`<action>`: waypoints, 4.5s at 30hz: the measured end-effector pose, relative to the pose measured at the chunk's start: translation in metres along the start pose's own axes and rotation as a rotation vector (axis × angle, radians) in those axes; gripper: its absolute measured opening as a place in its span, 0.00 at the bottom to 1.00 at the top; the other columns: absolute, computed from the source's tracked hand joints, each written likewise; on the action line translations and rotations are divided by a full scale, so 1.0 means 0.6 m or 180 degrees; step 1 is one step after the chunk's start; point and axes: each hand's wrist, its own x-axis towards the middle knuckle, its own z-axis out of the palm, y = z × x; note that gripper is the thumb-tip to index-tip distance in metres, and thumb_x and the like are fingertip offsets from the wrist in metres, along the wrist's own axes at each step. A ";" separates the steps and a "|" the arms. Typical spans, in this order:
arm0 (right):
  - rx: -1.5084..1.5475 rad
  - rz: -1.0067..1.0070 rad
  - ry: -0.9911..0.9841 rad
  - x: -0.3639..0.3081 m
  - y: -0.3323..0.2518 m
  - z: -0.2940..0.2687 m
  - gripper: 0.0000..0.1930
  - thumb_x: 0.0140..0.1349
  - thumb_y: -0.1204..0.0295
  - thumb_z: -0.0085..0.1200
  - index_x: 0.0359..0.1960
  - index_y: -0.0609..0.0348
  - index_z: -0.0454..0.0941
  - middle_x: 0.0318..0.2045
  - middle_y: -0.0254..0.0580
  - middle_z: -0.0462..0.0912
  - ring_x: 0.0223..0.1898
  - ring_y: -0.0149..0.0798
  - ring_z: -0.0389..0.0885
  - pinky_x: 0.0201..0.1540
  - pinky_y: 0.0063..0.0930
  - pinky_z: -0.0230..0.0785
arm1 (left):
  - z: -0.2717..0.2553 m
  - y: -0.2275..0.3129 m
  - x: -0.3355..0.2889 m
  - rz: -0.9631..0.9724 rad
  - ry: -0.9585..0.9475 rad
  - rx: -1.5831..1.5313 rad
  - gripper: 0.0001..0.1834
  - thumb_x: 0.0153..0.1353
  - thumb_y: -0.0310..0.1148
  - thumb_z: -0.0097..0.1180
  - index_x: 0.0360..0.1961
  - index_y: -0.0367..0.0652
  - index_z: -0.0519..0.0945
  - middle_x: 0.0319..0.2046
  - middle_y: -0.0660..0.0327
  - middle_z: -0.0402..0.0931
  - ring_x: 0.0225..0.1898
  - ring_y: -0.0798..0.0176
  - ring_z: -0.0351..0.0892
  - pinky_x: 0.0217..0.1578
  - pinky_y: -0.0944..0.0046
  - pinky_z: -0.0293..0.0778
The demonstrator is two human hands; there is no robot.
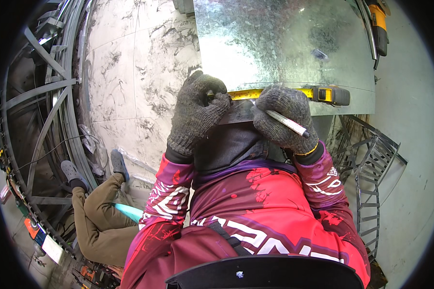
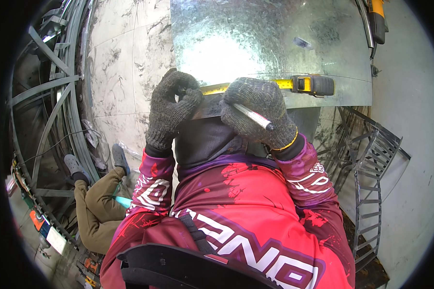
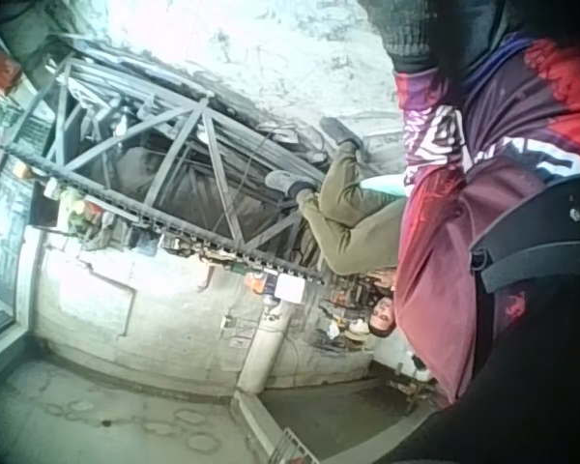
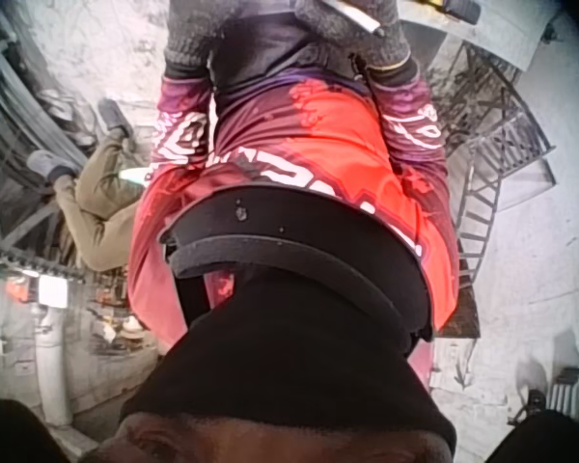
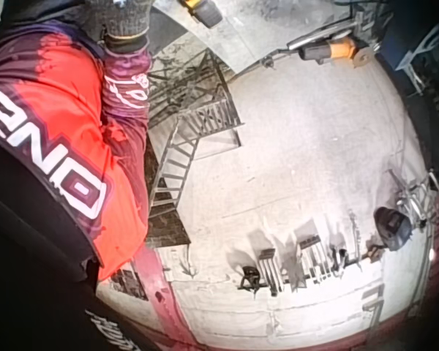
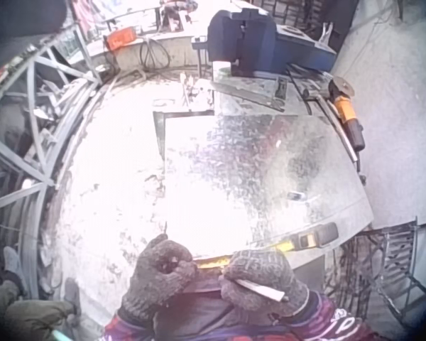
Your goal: Measure and mark a galvanized metal sheet using a tape measure and a permanent marker.
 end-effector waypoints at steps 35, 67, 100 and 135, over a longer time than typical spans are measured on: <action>0.0998 0.1012 0.0501 0.022 -0.032 -0.024 0.07 0.55 0.79 0.68 0.35 0.62 0.83 0.34 0.44 0.86 0.36 0.44 0.86 0.41 0.35 0.78 | -0.001 -0.004 0.000 -0.0011 -0.0070 -0.0231 0.03 0.58 0.24 0.61 0.32 0.40 0.79 0.32 0.60 0.74 0.38 0.62 0.74 0.37 0.62 0.73; 0.0214 0.1600 0.2572 -0.053 0.120 -0.248 0.22 0.61 0.82 0.67 0.54 0.64 0.71 0.40 0.45 0.81 0.39 0.40 0.86 0.49 0.35 0.84 | -0.012 0.050 0.051 0.1541 0.0381 0.1171 0.13 0.55 0.29 0.64 0.41 0.36 0.83 0.42 0.50 0.77 0.46 0.48 0.77 0.49 0.55 0.76; -0.0492 0.1173 0.1740 -0.012 0.217 -0.198 0.20 0.57 0.78 0.69 0.50 0.61 0.76 0.43 0.46 0.78 0.39 0.39 0.83 0.41 0.33 0.79 | 0.159 0.117 0.196 0.2071 -0.1476 0.2687 0.06 0.59 0.31 0.57 0.38 0.49 0.83 0.34 0.54 0.79 0.37 0.47 0.81 0.38 0.47 0.75; 0.0996 0.1596 0.1618 -0.049 0.095 -0.149 0.09 0.63 0.74 0.65 0.40 0.62 0.79 0.32 0.43 0.83 0.33 0.36 0.82 0.37 0.33 0.77 | 0.151 0.134 0.184 0.0750 -0.1415 -0.0361 0.10 0.70 0.27 0.55 0.50 0.36 0.77 0.38 0.58 0.80 0.34 0.66 0.79 0.37 0.61 0.77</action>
